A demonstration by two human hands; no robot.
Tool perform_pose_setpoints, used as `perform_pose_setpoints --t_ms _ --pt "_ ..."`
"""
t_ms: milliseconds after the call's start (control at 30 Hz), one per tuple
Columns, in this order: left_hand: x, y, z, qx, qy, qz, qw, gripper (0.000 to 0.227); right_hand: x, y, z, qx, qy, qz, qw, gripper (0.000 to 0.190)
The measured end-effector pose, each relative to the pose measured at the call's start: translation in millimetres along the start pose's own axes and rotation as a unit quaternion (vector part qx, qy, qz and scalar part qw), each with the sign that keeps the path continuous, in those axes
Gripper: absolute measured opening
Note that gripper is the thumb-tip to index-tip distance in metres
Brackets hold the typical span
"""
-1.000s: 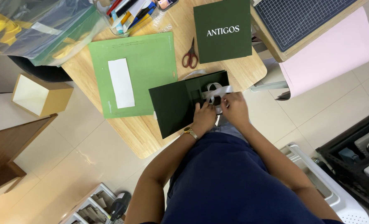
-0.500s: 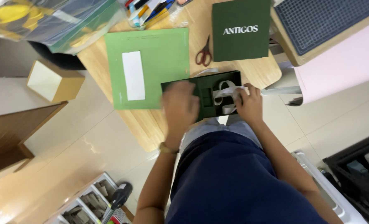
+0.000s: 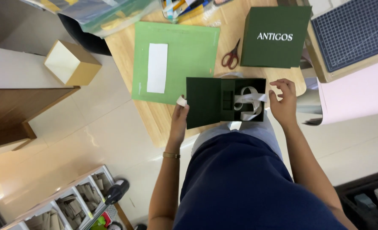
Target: Organizing and preparing green gift boxes by inserting ribbons and stacking them on a workbench.
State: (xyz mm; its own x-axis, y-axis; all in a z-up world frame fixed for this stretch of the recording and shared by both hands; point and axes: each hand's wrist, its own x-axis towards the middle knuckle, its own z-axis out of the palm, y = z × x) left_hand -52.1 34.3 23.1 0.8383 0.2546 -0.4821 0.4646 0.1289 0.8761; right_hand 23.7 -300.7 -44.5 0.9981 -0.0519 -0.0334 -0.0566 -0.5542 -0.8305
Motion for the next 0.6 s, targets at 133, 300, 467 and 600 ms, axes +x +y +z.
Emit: perform_pose_setpoints --t_ms 133,300,467,600 --pt "4 5 22 0.076 0.04 0.099 0.991 0.063 6 -29 -6 0.011 -0.01 -0.034 0.999 0.025" --pt "2 6 33 0.239 0.02 0.291 0.926 0.051 2 -32 21 0.132 -0.103 -0.01 0.986 0.025" --pt "0 8 43 0.361 -0.066 0.47 0.803 0.053 -13 -47 55 0.249 -0.28 0.01 0.927 0.04" --pt "-18 35 64 0.43 -0.171 0.477 0.747 0.054 -17 -86 62 0.218 -0.375 -0.199 0.879 0.065"
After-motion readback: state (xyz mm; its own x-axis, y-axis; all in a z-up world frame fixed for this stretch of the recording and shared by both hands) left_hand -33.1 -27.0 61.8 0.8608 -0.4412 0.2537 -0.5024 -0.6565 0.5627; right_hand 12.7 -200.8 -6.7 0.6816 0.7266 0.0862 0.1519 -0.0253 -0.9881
